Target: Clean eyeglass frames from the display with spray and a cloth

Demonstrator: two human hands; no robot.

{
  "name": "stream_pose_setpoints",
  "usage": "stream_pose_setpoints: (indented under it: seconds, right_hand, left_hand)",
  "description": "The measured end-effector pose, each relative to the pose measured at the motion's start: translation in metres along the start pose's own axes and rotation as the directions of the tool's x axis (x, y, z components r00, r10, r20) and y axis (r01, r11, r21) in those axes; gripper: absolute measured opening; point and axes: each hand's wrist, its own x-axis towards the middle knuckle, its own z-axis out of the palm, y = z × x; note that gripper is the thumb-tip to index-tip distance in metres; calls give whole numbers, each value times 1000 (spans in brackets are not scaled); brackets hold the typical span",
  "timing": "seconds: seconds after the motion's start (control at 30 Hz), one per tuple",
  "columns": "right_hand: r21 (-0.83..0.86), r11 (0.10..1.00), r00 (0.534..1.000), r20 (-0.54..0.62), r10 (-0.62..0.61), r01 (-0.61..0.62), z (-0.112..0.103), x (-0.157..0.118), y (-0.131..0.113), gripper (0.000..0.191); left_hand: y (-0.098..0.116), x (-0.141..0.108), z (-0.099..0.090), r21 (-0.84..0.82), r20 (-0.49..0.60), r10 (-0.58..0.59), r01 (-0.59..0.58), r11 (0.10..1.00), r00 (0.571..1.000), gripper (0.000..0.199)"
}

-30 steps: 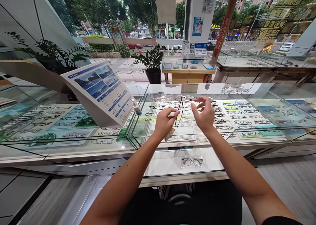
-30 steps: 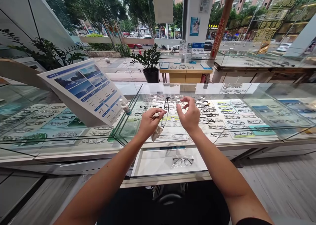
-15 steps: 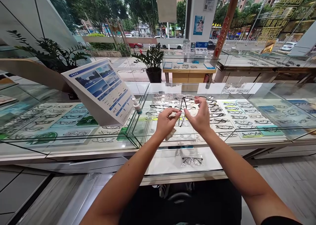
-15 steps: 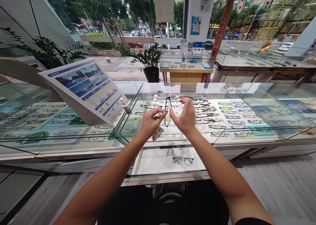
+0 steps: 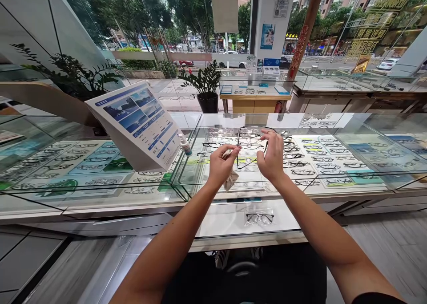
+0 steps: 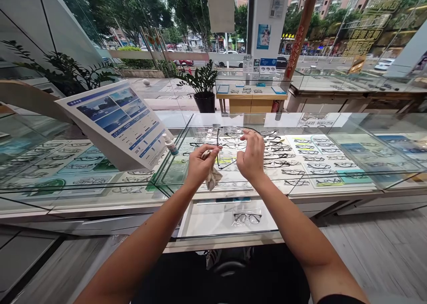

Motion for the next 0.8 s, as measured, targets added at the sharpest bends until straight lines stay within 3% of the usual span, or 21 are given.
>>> stream_pose_setpoints:
  seconds: [0.27,0.43,0.53,0.67,0.8]
  right_hand:
    - [-68,995,982,169,85,-74,11,-6,7,46]
    - [-139,987,953,277,121,-85,14,-9,9,50]
    - [-151,985,952,281,120,-79,13,-9,8,50]
    - [16,1000,967,256,19,-24,11,-10,-2,42]
    - [238,971,953,299,-55,-18,11,-12,-15,46]
  left_hand:
    - [5,5,-6,-33,-158,18,-24,999,987,41]
    - [5,6,-8,-18,-166,21,-25,1000,986,38]
    - [4,5,-8,5,-128,25,-25,1000,992,37]
    - [-3,5,-6,3,-93,31,-31,1000,995,36]
    - [-8,4,-3,14,-82,81,-80,997,993,30]
